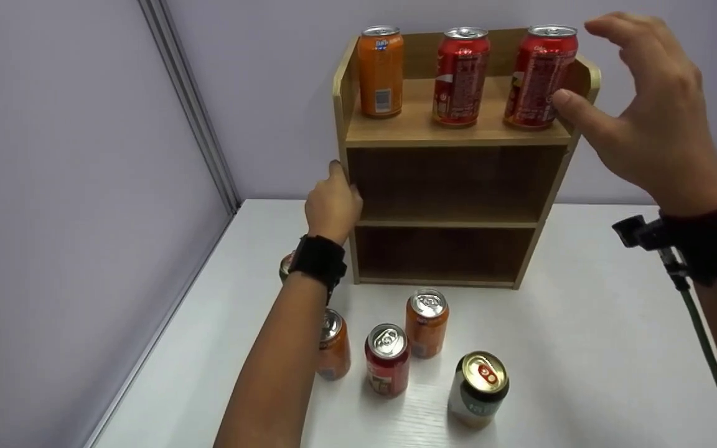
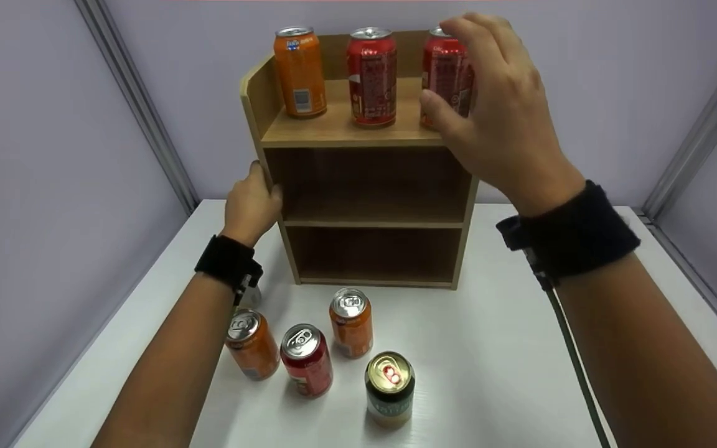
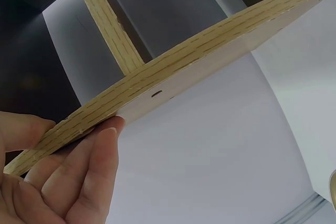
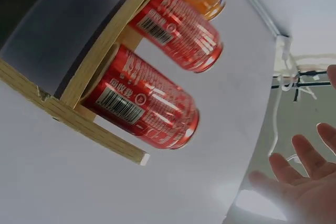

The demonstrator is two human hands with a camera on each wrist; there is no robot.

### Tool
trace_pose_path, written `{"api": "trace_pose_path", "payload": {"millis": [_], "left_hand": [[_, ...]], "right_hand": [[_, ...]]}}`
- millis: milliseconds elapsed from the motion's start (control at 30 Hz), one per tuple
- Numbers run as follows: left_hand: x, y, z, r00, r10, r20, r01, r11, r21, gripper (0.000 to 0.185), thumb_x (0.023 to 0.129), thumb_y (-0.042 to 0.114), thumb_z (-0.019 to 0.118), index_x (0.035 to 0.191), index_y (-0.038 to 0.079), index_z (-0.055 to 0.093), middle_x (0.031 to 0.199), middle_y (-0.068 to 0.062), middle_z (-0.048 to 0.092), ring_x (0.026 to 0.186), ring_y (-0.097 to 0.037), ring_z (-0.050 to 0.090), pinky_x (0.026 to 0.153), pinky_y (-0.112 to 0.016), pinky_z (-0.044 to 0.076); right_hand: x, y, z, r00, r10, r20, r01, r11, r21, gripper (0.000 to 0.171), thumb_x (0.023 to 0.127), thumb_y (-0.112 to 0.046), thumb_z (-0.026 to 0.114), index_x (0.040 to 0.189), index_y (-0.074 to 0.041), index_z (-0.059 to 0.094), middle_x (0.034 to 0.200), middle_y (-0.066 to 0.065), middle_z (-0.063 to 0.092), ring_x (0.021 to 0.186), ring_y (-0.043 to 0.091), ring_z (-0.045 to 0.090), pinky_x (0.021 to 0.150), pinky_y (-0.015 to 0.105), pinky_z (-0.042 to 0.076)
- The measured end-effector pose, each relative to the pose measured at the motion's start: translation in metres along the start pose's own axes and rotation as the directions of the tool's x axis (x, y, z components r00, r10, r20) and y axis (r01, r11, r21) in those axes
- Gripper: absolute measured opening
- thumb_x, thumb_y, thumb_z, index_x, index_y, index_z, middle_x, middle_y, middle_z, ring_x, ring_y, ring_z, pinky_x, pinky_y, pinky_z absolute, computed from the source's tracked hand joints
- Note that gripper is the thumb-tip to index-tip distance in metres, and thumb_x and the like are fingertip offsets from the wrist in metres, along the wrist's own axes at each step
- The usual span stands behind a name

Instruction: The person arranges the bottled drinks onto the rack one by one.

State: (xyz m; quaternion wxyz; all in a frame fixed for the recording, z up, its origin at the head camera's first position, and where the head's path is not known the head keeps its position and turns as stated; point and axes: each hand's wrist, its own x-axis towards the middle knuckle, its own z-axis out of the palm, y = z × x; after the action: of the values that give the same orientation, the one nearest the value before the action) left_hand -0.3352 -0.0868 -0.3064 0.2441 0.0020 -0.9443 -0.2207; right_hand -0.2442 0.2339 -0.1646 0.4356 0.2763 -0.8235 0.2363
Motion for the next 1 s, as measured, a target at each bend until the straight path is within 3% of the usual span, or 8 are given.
{"api": "trace_pose_path", "payload": {"millis": [133,267,367,467,567,733,1000], "left_hand": [[0.000,-0.002,0.000,1.000,-0.002,-0.004,0.002,1.000,0.000,0.046,0.097,0.019,0.058,0.135,-0.003,0.047,0.089,-0.018,0.068,0.072,-0.031,0.067,0.059,-0.044,0.053],[0.000,-0.002,0.000,1.000,-0.001,-0.005,0.001,1.000,0.002,0.044,0.096,0.019,0.058,0.134,-0.003,0.048,0.089,-0.018,0.069,0.072,-0.032,0.067,0.060,-0.044,0.053],[0.000,-0.001,0.000,1.000,0.006,-0.011,-0.006,1.000,0.001,0.044,0.096,0.019,0.058,0.133,-0.003,0.049,0.088,-0.018,0.069,0.071,-0.031,0.067,0.059,-0.043,0.053],[0.000,0.000,0.000,1.000,0.023,-0.014,-0.023,1.000,0.005,0.045,0.097,0.019,0.058,0.133,-0.005,0.048,0.085,-0.019,0.068,0.068,-0.031,0.067,0.057,-0.043,0.053],[-0.001,-0.001,0.000,0.999,0.033,-0.014,-0.033,0.999,0.013,0.045,0.097,0.019,0.058,0.133,-0.006,0.048,0.084,-0.019,0.068,0.067,-0.031,0.067,0.056,-0.042,0.053],[-0.001,-0.001,0.001,1.000,0.026,-0.012,-0.026,1.000,0.014,0.045,0.097,0.019,0.058,0.133,-0.006,0.048,0.085,-0.019,0.068,0.067,-0.031,0.067,0.056,-0.042,0.053],[0.000,-0.001,0.000,1.000,0.016,-0.017,-0.016,1.000,0.013,0.047,0.097,0.020,0.059,0.135,-0.005,0.048,0.089,-0.019,0.069,0.073,-0.032,0.068,0.061,-0.043,0.053]], "right_hand": [[-0.028,-0.010,-0.005,0.995,-0.096,0.005,0.096,0.995,-0.009,0.059,0.086,-0.007,0.073,0.140,-0.003,0.048,0.138,0.015,0.051,0.129,0.026,0.044,0.104,0.025,0.035],[-0.059,-0.017,-0.008,0.991,-0.127,0.033,0.127,0.992,0.011,0.059,0.085,-0.007,0.072,0.139,-0.002,0.049,0.136,0.015,0.053,0.124,0.031,0.049,0.101,0.026,0.039],[-0.079,-0.022,-0.008,0.992,-0.121,0.043,0.120,0.993,0.018,0.056,0.089,-0.023,0.069,0.139,-0.002,0.051,0.135,0.014,0.055,0.119,0.033,0.053,0.100,0.030,0.040],[-0.094,-0.028,-0.006,0.992,-0.129,0.002,0.129,0.991,0.042,0.058,0.092,-0.040,0.063,0.136,-0.002,0.055,0.130,0.014,0.059,0.114,0.033,0.056,0.100,0.028,0.040],[-0.105,-0.037,-0.002,0.987,-0.152,-0.054,0.156,0.984,0.089,0.060,0.092,-0.047,0.060,0.131,0.000,0.059,0.125,0.016,0.062,0.111,0.031,0.058,0.100,0.024,0.038],[-0.124,-0.054,0.008,0.975,-0.207,-0.081,0.219,0.957,0.190,0.056,0.094,-0.042,0.061,0.122,0.007,0.062,0.118,0.021,0.063,0.111,0.029,0.059,0.101,0.024,0.039],[-0.155,-0.072,0.028,0.955,-0.295,-0.021,0.289,0.919,0.267,0.049,0.098,-0.035,0.057,0.115,0.011,0.062,0.113,0.022,0.063,0.104,0.034,0.059,0.101,0.023,0.039]]}}
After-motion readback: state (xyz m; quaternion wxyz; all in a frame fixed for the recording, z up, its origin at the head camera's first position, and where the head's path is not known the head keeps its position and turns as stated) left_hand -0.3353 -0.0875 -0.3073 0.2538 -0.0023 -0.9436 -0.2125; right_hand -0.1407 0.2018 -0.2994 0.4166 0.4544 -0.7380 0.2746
